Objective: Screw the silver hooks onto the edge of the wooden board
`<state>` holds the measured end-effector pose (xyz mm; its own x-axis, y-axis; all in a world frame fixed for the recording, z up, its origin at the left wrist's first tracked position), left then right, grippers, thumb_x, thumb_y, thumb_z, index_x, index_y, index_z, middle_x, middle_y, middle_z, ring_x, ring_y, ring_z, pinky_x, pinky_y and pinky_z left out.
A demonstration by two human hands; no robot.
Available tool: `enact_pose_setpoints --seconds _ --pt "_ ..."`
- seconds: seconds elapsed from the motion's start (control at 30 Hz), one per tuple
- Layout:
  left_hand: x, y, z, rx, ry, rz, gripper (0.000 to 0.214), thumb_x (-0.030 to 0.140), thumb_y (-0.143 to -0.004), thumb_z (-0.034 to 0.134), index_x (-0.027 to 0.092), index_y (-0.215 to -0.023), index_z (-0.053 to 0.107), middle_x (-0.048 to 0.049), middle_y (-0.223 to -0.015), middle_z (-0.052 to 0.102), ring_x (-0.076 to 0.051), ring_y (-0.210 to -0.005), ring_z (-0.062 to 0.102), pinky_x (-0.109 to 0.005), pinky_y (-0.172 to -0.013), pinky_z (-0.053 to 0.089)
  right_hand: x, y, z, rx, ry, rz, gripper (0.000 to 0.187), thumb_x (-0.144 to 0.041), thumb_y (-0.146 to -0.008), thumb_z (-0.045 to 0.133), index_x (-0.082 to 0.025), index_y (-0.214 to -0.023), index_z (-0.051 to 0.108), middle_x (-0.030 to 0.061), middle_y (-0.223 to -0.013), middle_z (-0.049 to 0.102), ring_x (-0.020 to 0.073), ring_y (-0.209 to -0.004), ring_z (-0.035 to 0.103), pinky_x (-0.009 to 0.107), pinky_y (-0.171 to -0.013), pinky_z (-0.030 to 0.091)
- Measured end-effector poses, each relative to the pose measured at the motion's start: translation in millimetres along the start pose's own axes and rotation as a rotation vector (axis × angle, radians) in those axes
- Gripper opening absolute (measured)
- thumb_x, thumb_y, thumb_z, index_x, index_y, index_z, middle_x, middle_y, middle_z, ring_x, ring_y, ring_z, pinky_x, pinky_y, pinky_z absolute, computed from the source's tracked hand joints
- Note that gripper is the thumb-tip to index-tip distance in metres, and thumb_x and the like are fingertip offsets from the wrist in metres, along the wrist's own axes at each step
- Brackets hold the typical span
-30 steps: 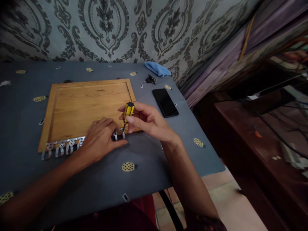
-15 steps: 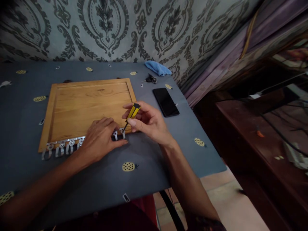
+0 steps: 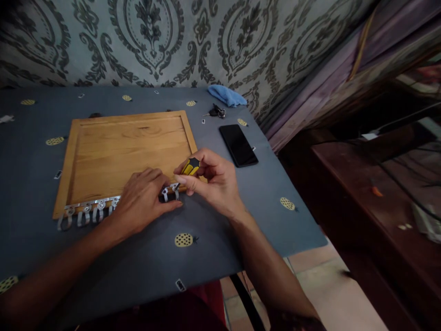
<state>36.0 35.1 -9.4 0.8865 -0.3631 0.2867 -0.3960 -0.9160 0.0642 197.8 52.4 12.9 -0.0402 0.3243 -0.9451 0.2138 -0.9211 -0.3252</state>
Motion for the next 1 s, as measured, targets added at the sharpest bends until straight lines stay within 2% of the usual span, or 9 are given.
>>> enact_pose_setpoints --seconds 0.17,0.23,0.43,0.57,0.73,1.0 --pt "0 0 0.3 0.0 -0.009 0.007 0.044 0.052 -0.086 0.076 0.014 -0.106 0.069 -0.011 -0.108 0.068 -0.034 -0.11 0.061 -0.047 -0.092 0.047 4 4 7 0.144 0.048 -0.029 0.031 -0.034 -0.078 0.088 -0.021 -0.079 0.06 -0.0029 -0.08 0.075 0.0059 -0.049 0.057 0.017 -0.041 0.049" --pt "0 0 0.0 -0.001 -0.008 0.007 0.044 0.052 -0.086 0.076 0.014 -0.106 0.069 -0.0112 -0.108 0.068 -0.034 -0.11 0.061 -0.047 -0.092 0.047 5 4 7 0.157 0.061 -0.02 0.029 -0.036 -0.078 0.087 -0.022 -0.081 0.062 -0.0035 -0.079 0.073 0.0063 -0.05 0.057 0.018 -0.041 0.048" --pt "1 1 -1.7 0.004 0.001 -0.001 0.042 0.051 -0.085 0.077 0.014 -0.103 0.069 -0.0107 -0.109 0.069 -0.033 -0.109 0.062 -0.046 -0.093 0.047 3 1 -2 -0.03 0.071 0.073 0.03 -0.04 -0.087 0.079 -0.023 -0.111 0.075 0.0026 -0.095 0.077 0.009 -0.059 0.063 0.025 -0.059 0.059" --pt "0 1 -0.4 0.03 -0.014 0.011 0.041 0.053 -0.085 0.077 0.016 -0.099 0.068 -0.0095 -0.105 0.069 -0.032 -0.106 0.062 -0.044 -0.089 0.047 7 -1 -2 0.002 0.017 0.068 0.029 -0.045 -0.085 0.081 -0.021 -0.101 0.077 0.0011 -0.087 0.076 0.0078 -0.052 0.058 0.026 -0.055 0.057" --pt "1 1 0.6 0.021 -0.026 0.01 0.042 0.053 -0.085 0.076 0.015 -0.102 0.068 -0.0102 -0.106 0.069 -0.033 -0.108 0.061 -0.045 -0.09 0.047 13 -4 7 0.058 0.0 0.049 0.031 -0.05 -0.081 0.082 -0.021 -0.091 0.075 -0.0051 -0.061 0.061 0.0081 -0.047 0.055 0.023 -0.048 0.049" --pt "0 1 -0.5 0.044 -0.029 0.018 0.04 0.052 -0.087 0.076 0.015 -0.101 0.068 -0.0108 -0.106 0.069 -0.033 -0.107 0.062 -0.045 -0.089 0.047 22 -15 11 0.062 -0.026 0.029 0.038 -0.055 -0.079 0.082 -0.021 -0.091 0.071 -0.0056 -0.068 0.057 0.0054 -0.047 0.047 0.021 -0.045 0.043"
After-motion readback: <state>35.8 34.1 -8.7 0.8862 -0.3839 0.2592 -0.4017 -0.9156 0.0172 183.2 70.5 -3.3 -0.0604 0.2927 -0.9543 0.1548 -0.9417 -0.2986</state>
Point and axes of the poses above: each hand's wrist, its own y-axis away from the middle knuckle, its own z-axis out of the palm, x = y × z, the point moved 3 cm from there along -y, towards the middle knuckle
